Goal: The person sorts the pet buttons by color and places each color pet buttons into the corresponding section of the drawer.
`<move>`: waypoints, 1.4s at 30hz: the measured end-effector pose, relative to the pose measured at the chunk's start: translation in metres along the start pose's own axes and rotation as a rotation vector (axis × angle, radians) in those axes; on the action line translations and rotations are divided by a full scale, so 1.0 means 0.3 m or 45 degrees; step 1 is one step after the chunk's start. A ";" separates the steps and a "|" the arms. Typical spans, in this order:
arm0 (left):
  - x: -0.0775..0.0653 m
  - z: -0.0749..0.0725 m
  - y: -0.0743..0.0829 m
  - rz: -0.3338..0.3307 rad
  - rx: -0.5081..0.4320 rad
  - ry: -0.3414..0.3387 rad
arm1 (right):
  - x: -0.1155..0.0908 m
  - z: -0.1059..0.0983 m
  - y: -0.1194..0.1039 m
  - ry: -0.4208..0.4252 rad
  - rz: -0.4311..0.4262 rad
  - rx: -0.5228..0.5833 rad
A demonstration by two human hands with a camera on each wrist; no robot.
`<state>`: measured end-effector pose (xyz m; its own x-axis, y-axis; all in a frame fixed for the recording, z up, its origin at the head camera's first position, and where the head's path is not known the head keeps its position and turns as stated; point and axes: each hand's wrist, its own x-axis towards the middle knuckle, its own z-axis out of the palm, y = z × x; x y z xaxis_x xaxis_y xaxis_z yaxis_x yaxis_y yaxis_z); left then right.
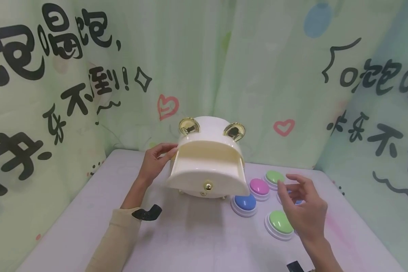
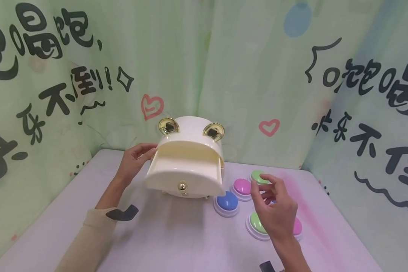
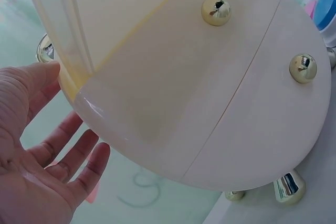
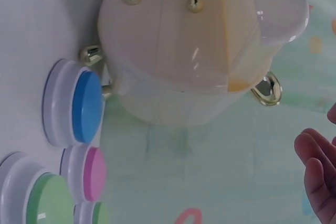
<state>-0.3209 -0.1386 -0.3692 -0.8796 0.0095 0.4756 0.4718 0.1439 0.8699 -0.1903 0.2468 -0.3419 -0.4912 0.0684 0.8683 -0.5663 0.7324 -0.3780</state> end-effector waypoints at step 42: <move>-0.003 0.001 0.004 0.030 -0.034 -0.015 | -0.115 -0.030 0.292 -1.156 0.593 -0.538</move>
<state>-0.3196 -0.1381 -0.3685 -0.8688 0.0240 0.4945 0.4937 0.1169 0.8617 -0.2170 0.3146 -0.4022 -0.9990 0.0018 0.0452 -0.0126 0.9485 -0.3167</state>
